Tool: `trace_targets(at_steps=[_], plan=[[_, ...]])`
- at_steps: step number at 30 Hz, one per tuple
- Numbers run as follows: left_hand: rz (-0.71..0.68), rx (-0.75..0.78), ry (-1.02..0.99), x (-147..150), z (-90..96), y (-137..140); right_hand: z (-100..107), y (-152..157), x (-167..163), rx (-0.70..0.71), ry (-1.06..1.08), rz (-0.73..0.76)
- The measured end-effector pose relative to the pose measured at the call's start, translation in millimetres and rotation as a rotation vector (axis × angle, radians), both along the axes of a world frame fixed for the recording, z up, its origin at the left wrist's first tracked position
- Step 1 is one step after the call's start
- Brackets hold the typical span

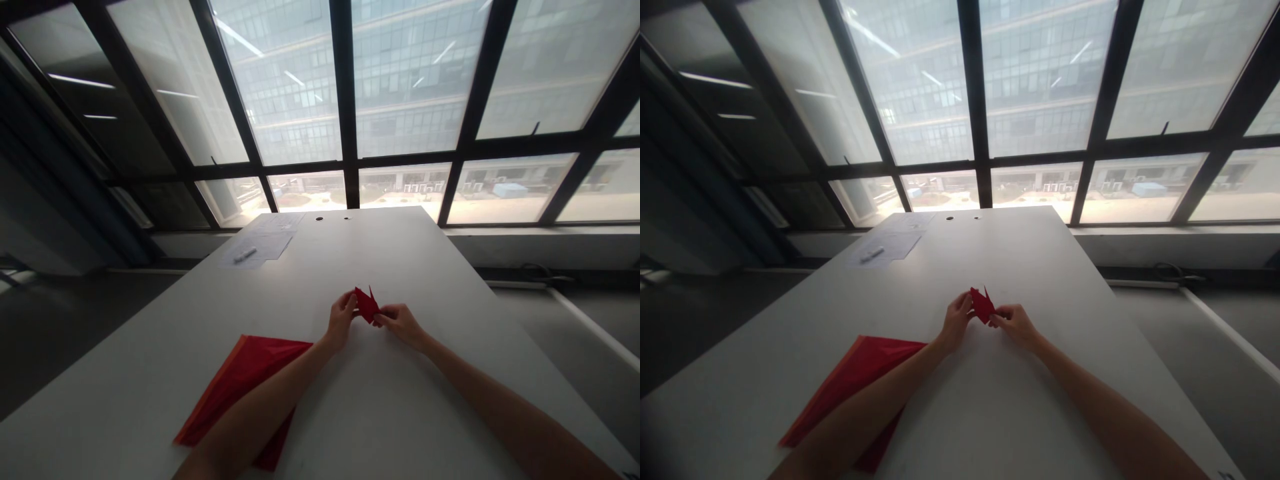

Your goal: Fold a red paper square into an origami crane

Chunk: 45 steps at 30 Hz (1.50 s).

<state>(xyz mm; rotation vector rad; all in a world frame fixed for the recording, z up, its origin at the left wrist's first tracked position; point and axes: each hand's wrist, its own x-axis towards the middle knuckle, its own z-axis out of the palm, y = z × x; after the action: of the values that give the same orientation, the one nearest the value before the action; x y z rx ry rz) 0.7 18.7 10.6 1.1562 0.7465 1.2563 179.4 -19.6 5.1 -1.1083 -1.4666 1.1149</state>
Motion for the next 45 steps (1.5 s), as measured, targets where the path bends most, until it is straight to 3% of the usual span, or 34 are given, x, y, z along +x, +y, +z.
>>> trace_targets(at_steps=[3,7,16,21,27,33,39,45], plan=[[0.104,0.105,0.022,-2.2,0.7,1.7,0.4,0.6,0.0,-0.016,0.014,-0.027],[0.184,0.292,0.247,-5.1,1.5,2.3,-1.7,2.0,0.5,-0.007,0.013,-0.054],[0.305,0.401,0.390,-7.3,4.2,0.9,-6.1,2.6,-0.3,-0.005,-0.020,-0.111],[0.237,0.353,0.373,-5.6,3.4,0.6,-6.6,2.4,-0.8,0.013,-0.048,-0.119],[0.255,0.360,0.312,-5.1,5.9,-3.0,-7.7,2.2,-1.1,0.023,-0.080,-0.153],[0.023,0.366,0.192,-4.7,11.2,-16.0,-6.2,1.3,-0.2,0.065,-0.068,-0.126],[0.197,0.501,0.384,-4.9,14.2,-10.4,-3.1,-1.1,-2.0,0.109,-0.113,-0.111],[0.105,0.549,0.450,-5.5,11.4,-7.4,-9.9,2.0,-0.4,0.129,-0.089,-0.130]])
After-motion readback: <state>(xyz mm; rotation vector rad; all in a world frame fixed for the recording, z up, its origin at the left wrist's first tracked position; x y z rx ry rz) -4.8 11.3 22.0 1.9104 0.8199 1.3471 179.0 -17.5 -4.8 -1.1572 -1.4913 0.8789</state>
